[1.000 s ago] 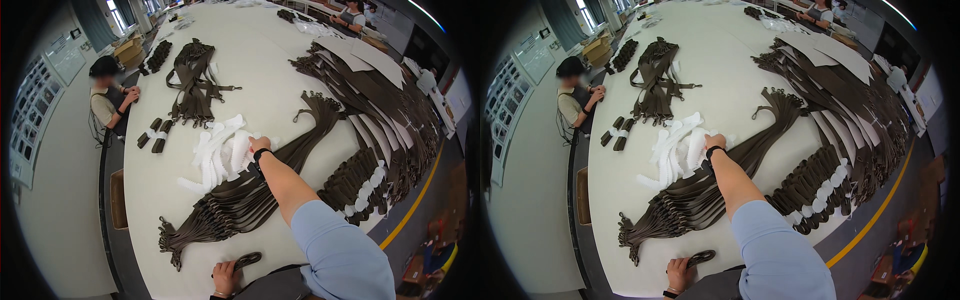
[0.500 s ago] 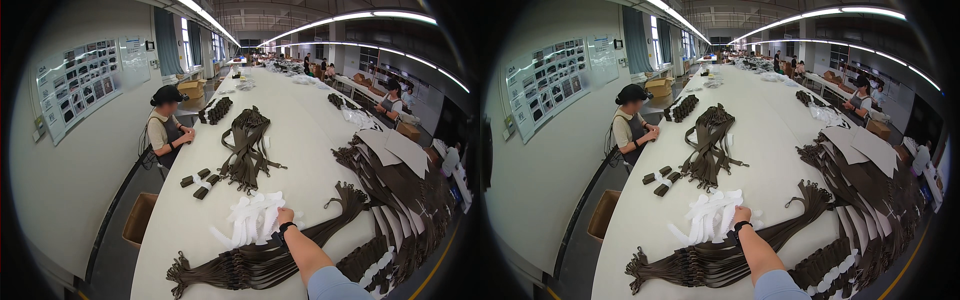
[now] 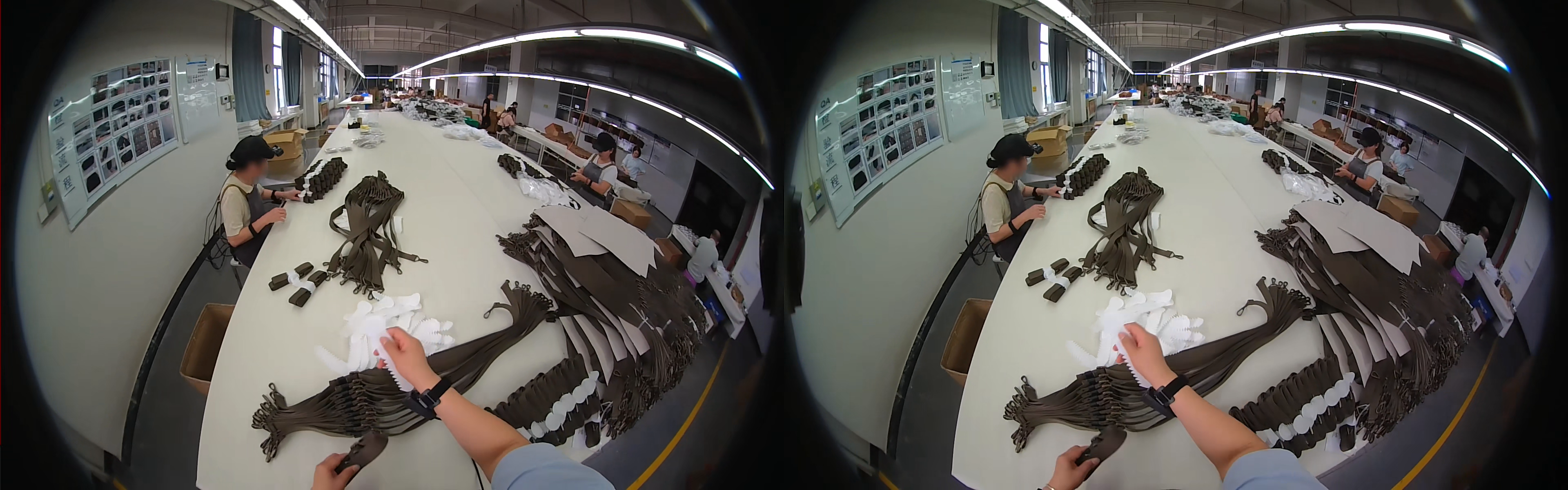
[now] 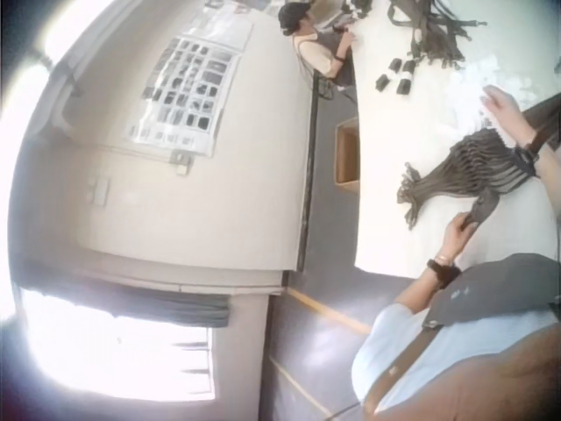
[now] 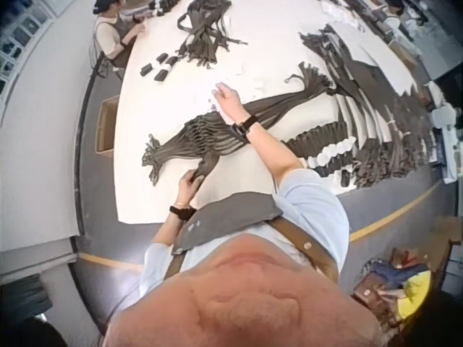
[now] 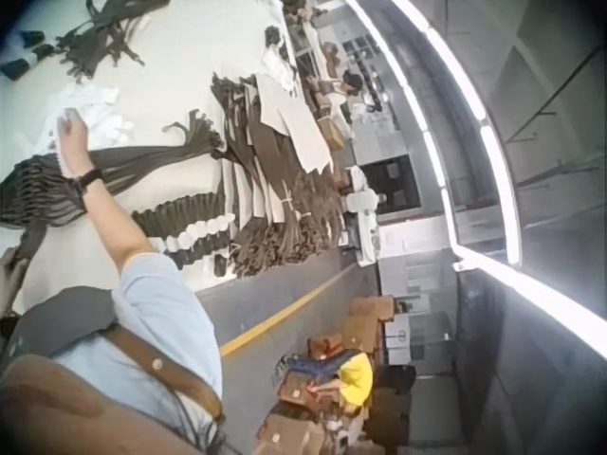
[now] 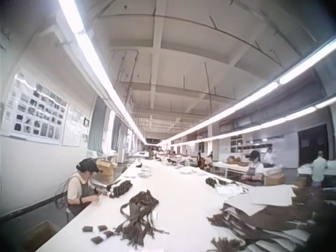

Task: The person folds olive-green fabric straps and inserts white foam padding into the buckled ends. They repeat this process for multiple straps, stacking the finished items on the table.

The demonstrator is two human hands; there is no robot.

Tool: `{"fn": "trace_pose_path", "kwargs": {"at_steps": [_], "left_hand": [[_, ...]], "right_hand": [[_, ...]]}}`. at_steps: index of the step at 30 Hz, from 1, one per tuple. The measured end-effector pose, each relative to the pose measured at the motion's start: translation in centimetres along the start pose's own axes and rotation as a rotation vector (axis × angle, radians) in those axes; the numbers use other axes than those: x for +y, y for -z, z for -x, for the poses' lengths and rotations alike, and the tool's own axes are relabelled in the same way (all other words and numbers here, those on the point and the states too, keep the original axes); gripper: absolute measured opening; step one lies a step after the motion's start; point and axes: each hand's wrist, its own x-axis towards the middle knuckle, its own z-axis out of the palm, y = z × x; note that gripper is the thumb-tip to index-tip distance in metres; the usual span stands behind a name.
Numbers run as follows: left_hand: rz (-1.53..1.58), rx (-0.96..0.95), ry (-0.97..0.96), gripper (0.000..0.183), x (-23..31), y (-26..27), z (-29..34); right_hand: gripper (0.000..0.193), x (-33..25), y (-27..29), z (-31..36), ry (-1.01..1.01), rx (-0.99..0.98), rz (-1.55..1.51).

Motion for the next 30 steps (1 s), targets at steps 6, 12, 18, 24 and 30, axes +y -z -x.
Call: {"fn": "trace_pose_path", "kwargs": {"at_steps": [6,12,18,24,30], "left_hand": [[0.470,-0.085,0.279,0.037,5.1,1.8,-1.8],[0.551,-0.025,0.231,0.055,7.2,0.9,1.1],[0.551,-0.098,0.163,0.051,10.0,1.7,2.2],[0.422,-0.056,0.223,0.039,10.1,2.7,3.5],[0.287,-0.138,0.164,0.038,8.5,3.1,2.8]], "right_hand": [[0.023,1.2,-3.9,11.6,-0.036,-0.557,0.113],[0.017,-3.1,-3.6,16.7,-0.161,-0.542,0.044],[0.016,-2.8,-3.0,18.7,-0.229,-0.576,0.003],[0.026,-2.9,-3.9,21.5,-0.194,-0.387,-0.021],[0.033,-5.6,-0.8,24.8,-0.075,-0.606,0.096]]}}
